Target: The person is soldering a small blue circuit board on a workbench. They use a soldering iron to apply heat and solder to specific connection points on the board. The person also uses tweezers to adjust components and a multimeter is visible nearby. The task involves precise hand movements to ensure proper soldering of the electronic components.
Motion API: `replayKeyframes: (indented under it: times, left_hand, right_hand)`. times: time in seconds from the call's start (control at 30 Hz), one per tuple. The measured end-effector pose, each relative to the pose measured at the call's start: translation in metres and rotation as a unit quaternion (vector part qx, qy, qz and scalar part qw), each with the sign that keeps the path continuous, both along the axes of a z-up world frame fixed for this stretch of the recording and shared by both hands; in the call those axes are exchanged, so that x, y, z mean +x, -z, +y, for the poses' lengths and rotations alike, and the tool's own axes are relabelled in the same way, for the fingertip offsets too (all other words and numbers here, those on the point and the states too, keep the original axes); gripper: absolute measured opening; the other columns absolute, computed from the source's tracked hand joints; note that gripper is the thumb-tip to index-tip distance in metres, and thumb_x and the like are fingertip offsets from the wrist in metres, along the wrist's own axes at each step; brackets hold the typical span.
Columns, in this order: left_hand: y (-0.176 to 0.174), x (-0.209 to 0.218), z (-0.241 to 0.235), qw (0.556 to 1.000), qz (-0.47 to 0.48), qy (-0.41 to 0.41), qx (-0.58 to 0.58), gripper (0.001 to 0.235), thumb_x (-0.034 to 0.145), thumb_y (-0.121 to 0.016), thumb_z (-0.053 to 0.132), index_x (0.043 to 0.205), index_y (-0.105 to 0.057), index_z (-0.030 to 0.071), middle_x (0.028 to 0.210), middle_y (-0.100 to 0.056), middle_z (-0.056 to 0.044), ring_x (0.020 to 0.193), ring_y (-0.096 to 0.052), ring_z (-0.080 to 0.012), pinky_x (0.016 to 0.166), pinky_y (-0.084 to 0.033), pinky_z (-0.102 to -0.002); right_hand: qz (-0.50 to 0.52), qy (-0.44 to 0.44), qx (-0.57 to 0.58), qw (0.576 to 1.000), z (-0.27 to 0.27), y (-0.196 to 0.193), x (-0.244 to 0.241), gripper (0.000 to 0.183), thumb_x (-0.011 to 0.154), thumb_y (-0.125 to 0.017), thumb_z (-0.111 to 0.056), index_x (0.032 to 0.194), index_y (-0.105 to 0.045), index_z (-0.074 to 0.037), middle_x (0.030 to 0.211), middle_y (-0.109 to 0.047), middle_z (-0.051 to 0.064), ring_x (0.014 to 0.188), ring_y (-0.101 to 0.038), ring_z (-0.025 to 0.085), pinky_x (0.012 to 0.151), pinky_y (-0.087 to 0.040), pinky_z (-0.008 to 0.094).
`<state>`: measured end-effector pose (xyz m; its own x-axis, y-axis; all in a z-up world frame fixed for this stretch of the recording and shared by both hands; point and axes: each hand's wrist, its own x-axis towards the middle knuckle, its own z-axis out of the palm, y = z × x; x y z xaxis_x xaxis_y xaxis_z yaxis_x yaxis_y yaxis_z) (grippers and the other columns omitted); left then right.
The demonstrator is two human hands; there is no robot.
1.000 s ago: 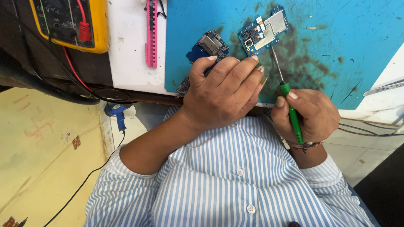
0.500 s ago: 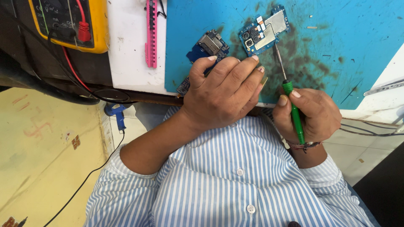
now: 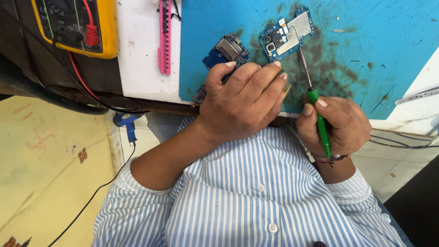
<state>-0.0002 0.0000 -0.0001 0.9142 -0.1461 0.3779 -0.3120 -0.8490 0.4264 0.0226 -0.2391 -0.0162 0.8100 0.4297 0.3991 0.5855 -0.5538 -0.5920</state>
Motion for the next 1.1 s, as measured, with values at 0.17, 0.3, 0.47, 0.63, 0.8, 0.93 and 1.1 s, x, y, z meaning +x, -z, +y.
replayKeyframes:
  times: [0.17, 0.3, 0.47, 0.63, 0.8, 0.93, 1.1]
  left_hand:
    - [-0.001, -0.001, 0.001, 1.0, 0.0, 0.0, 0.004, 0.023, 0.107, -0.067, 0.024, 0.124, -0.074, 0.01, 0.133, -0.065, -0.003, 0.116, -0.061, -0.0175, 0.111, -0.03, -0.044]
    - [-0.001, 0.0, 0.0, 1.0, 0.001, 0.002, 0.001, 0.024, 0.107, -0.067, 0.025, 0.124, -0.074, 0.01, 0.133, -0.065, -0.003, 0.116, -0.06, -0.0177, 0.111, -0.03, -0.044]
    - [-0.001, 0.0, 0.001, 1.0, 0.001, 0.003, 0.0, 0.024, 0.106, -0.067, 0.024, 0.124, -0.074, 0.01, 0.133, -0.065, -0.003, 0.116, -0.06, -0.0176, 0.111, -0.03, -0.044]
    - [-0.003, 0.0, 0.003, 1.0, -0.02, 0.021, -0.012, 0.02, 0.107, -0.068, 0.021, 0.124, -0.074, 0.012, 0.133, -0.064, -0.002, 0.116, -0.06, -0.0165, 0.112, -0.031, -0.043]
    - [-0.009, -0.012, 0.01, 0.996, -0.021, 0.055, -0.062, 0.023, 0.104, -0.071, 0.022, 0.126, -0.071, 0.015, 0.132, -0.064, 0.001, 0.116, -0.06, -0.0153, 0.113, -0.033, -0.042]
    - [-0.013, -0.035, 0.027, 0.999, 0.006, 0.008, -0.039, 0.032, 0.104, -0.073, 0.03, 0.131, -0.067, 0.014, 0.133, -0.066, -0.002, 0.119, -0.058, -0.0181, 0.11, -0.033, -0.043]
    - [-0.014, -0.056, 0.049, 0.992, 0.026, -0.124, 0.01, 0.038, 0.102, -0.071, 0.034, 0.131, -0.066, 0.01, 0.131, -0.067, -0.004, 0.117, -0.058, -0.0213, 0.105, -0.032, -0.043]
  right_hand:
    - [0.002, 0.002, 0.003, 1.0, 0.0, 0.001, 0.001, 0.02, 0.102, -0.08, -0.004, 0.115, -0.065, -0.005, 0.093, -0.072, 0.012, 0.076, -0.072, 0.025, 0.067, -0.055, 0.033]
    - [-0.004, -0.001, -0.005, 1.0, 0.0, 0.0, 0.001, 0.02, 0.101, -0.08, -0.004, 0.115, -0.066, -0.005, 0.092, -0.072, 0.012, 0.076, -0.071, 0.026, 0.067, -0.056, 0.033]
    - [0.002, 0.016, 0.01, 1.0, 0.001, 0.001, 0.0, 0.018, 0.103, -0.078, -0.002, 0.115, -0.065, -0.004, 0.095, -0.074, 0.013, 0.079, -0.073, 0.026, 0.069, -0.056, 0.033]
    - [0.016, 0.026, 0.049, 0.998, 0.002, -0.002, 0.002, 0.015, 0.104, -0.076, -0.005, 0.112, -0.064, -0.002, 0.096, -0.075, 0.015, 0.079, -0.075, 0.027, 0.07, -0.057, 0.032]
    - [0.014, 0.027, 0.075, 0.997, 0.003, -0.002, 0.002, 0.013, 0.106, -0.073, -0.007, 0.112, -0.063, -0.002, 0.097, -0.075, 0.015, 0.081, -0.075, 0.026, 0.073, -0.058, 0.032]
    - [0.084, 0.047, 0.154, 0.983, -0.003, -0.001, -0.007, 0.016, 0.111, -0.07, -0.01, 0.118, -0.058, -0.002, 0.097, -0.073, 0.017, 0.081, -0.074, 0.023, 0.073, -0.06, 0.03]
    - [0.122, 0.097, 0.253, 0.955, -0.014, 0.012, -0.022, 0.023, 0.113, -0.07, -0.016, 0.124, -0.055, -0.001, 0.099, -0.071, 0.018, 0.083, -0.074, 0.021, 0.071, -0.062, 0.03]
